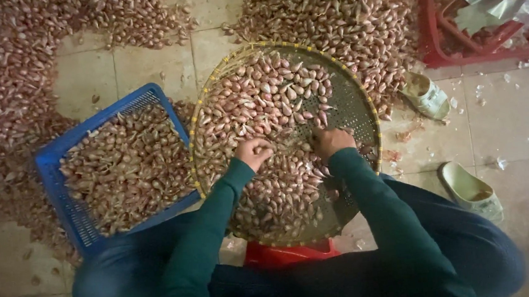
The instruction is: Manually sorting onions on a large sieve and placing them into a plastic crate while sitting on the floor.
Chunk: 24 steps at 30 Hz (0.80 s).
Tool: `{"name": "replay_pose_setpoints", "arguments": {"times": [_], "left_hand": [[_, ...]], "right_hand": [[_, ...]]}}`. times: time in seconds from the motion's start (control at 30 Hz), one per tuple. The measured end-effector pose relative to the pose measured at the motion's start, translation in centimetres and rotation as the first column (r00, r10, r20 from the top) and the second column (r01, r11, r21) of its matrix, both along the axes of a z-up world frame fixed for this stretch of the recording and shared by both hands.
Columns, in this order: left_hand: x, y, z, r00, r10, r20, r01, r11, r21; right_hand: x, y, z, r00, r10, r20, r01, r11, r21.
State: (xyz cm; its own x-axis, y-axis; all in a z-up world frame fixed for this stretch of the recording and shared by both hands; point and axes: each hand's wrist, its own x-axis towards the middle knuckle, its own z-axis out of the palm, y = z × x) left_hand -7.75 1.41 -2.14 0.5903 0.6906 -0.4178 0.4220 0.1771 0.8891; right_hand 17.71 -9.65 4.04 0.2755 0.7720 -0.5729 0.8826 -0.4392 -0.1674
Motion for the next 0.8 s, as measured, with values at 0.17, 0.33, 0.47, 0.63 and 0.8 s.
{"name": "replay_pose_setpoints", "arguments": {"times": [0.17,0.33,0.47,0.63,0.8], "left_hand": [[2.3,-1.3,3.4,0.955,-0.077,-0.287,0.138,0.97,0.199],[2.8,-0.5,5.6,0.964,-0.118,-0.237,0.199,0.914,0.352],[6.3,0.0,11.2,0.926,-0.201,-0.319,0.172,0.978,-0.117],[11.3,-0.1,-4.4,0.553,-0.318,-0.77,0.64,0.755,0.147],[11.5,-0.2,-5.2,0.669,-0.315,-0.674,0.512,0.852,0.109]], "right_hand": [[-0.9,2.9,-1.8,0.999,0.027,-0.019,-0.02,0.954,0.298],[-1.5,4.3,-7.3,0.997,0.063,0.037,-0.069,0.976,0.206],[-1.8,2.2,-4.7,0.999,-0.033,-0.002,0.033,0.996,0.084],[1.3,0.7,-6.6,0.924,-0.373,-0.081,0.381,0.915,0.132],[1.9,3.1,-7.1,0.866,-0.399,-0.3,0.477,0.839,0.261]]}}
